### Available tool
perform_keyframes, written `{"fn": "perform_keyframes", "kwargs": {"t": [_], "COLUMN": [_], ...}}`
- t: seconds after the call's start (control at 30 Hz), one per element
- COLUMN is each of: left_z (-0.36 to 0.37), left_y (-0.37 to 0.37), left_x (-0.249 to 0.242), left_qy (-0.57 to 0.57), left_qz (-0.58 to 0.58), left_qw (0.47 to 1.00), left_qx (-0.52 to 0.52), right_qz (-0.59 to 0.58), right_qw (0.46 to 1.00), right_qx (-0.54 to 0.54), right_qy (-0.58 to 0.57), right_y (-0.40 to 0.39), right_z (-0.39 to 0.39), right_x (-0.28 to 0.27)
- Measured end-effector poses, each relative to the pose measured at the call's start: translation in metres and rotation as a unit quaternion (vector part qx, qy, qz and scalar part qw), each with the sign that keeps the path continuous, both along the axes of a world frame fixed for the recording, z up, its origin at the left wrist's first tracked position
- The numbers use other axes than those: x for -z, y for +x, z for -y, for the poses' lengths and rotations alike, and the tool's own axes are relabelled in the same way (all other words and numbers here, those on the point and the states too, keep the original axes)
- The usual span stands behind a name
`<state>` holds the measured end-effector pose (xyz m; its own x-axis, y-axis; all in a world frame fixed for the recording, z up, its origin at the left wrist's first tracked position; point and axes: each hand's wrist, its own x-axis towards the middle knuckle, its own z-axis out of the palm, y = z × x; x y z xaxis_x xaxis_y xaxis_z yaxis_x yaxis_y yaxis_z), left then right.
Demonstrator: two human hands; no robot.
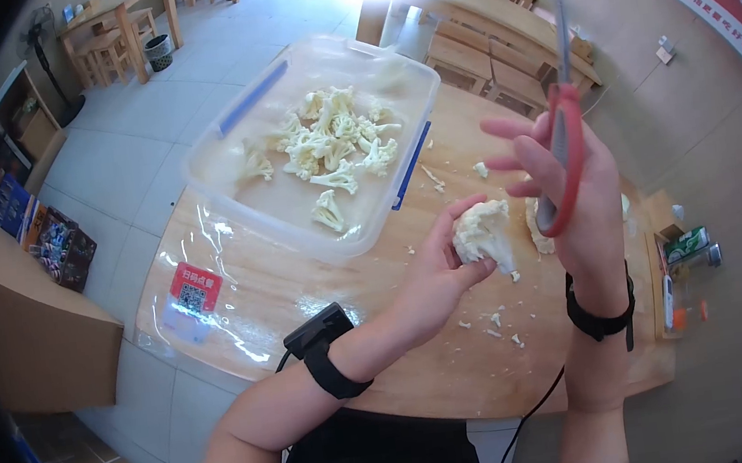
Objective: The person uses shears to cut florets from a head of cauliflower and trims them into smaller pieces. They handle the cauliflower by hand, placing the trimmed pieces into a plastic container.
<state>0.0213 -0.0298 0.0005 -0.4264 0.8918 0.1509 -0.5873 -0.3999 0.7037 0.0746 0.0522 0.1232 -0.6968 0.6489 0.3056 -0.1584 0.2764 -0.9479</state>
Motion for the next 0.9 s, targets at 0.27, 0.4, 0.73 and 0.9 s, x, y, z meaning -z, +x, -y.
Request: {"fn": "perform_keyframes", "kwargs": {"t": [0.27, 0.4, 0.73, 0.9], "left_z": [0.010, 0.011, 0.008, 0.009], "left_y": [0.000, 0.002, 0.002, -0.006], "left_x": [-0.026, -0.026, -0.017, -0.017], "left_qy": [0.032, 0.040, 0.089, 0.082], "left_qz": [-0.035, -0.080, -0.169, -0.299], "left_qw": [0.999, 0.996, 0.981, 0.950], "left_qx": [-0.007, -0.018, 0.013, -0.038], "right_qz": [0.146, 0.302, 0.381, 0.386], "right_qw": [0.986, 0.945, 0.921, 0.920], "right_qx": [0.069, 0.039, -0.051, -0.046], "right_qy": [0.051, 0.123, 0.062, 0.040], "right_y": [0.123, 0.162, 0.167, 0.163], "right_z": [0.002, 0.000, 0.004, 0.004], "right_x": [0.040, 0.056, 0.055, 0.053]}}
